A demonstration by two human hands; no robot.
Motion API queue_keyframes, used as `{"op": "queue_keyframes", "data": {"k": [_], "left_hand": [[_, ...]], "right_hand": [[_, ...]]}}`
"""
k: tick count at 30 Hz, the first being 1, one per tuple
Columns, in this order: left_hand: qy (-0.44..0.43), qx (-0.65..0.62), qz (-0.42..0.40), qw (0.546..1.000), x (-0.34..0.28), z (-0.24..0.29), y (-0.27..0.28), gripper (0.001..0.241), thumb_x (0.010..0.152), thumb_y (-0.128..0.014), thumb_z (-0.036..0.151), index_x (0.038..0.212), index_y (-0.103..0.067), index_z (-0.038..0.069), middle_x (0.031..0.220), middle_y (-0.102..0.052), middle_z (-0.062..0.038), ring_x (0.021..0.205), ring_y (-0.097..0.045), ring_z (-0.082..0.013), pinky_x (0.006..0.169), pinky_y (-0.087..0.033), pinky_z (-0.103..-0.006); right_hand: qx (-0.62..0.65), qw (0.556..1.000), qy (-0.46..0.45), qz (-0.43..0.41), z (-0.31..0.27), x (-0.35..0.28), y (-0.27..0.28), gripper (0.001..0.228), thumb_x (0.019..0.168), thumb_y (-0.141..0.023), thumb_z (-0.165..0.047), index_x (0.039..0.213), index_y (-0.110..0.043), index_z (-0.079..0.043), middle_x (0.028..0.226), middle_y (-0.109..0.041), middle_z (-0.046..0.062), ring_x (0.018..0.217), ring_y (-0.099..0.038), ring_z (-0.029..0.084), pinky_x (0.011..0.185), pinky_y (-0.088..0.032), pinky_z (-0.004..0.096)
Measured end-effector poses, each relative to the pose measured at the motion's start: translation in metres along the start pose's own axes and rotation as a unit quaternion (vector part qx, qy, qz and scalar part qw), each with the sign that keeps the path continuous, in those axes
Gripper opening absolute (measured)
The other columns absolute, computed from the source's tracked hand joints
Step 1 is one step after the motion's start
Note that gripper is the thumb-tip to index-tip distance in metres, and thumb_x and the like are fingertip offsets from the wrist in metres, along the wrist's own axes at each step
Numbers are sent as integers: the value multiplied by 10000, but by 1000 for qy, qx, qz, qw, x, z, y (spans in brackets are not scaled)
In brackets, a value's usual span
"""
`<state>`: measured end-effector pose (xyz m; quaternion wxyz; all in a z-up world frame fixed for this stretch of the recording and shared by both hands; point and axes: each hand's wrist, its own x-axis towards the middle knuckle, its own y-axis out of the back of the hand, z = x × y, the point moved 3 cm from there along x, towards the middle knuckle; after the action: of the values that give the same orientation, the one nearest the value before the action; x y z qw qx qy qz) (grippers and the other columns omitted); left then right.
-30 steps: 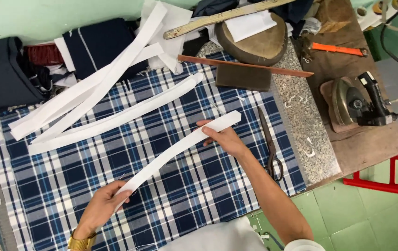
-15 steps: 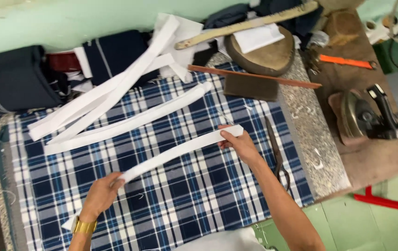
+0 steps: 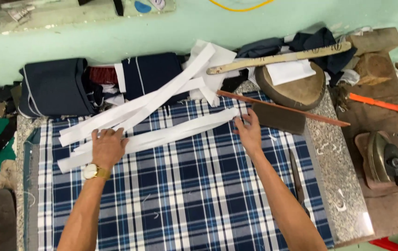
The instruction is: Cutting, folding, and ironing white fabric strips on a tailoring table.
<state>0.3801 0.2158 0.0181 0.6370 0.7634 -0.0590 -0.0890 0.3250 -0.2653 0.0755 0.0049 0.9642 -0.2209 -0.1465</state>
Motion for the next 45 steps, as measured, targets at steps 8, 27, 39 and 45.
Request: {"op": "queue_keyframes", "data": {"k": [8, 27, 39, 45], "left_hand": [[-20, -96, 221, 970, 77, 92, 45, 641, 882, -735, 535, 1308, -631, 67, 1063, -694, -145, 956, -654, -301, 823, -516, -426], [-175, 61, 328, 926, 64, 103, 169, 244, 889, -658, -5, 1098, -623, 116, 710, -528, -10, 548, -504, -171, 456, -427, -299], [-139, -107, 142, 974, -220, 225, 186, 704, 863, -545, -82, 1504, -479, 201, 947, -551, -93, 743, -470, -251, 706, -412, -380], [-21, -444, -72, 893, -287, 228, 149, 629, 981, -514, 466, 1470, -466, 73, 1240, -666, -155, 1047, -650, -306, 848, -546, -448]], "right_hand": [[-306, 934, 144, 114, 48, -69, 123, 454, 986, -637, -152, 1407, -568, 1, 1305, -552, 220, 1203, -571, 373, 953, -527, 485], [-155, 977, -109, 101, 57, -182, 146, 410, 1009, -533, -290, 1303, -695, -55, 1203, -767, 125, 1158, -709, 269, 1014, -563, 393], [146, 957, -24, -249, -40, -176, 33, 604, 1021, -487, -278, 1580, -323, -122, 1354, -675, 181, 1096, -701, 282, 856, -651, 410], [76, 950, 9, -301, -29, -189, 54, 446, 1005, -563, -308, 1347, -624, -29, 1203, -765, 159, 1078, -733, 266, 766, -655, 347]]}}
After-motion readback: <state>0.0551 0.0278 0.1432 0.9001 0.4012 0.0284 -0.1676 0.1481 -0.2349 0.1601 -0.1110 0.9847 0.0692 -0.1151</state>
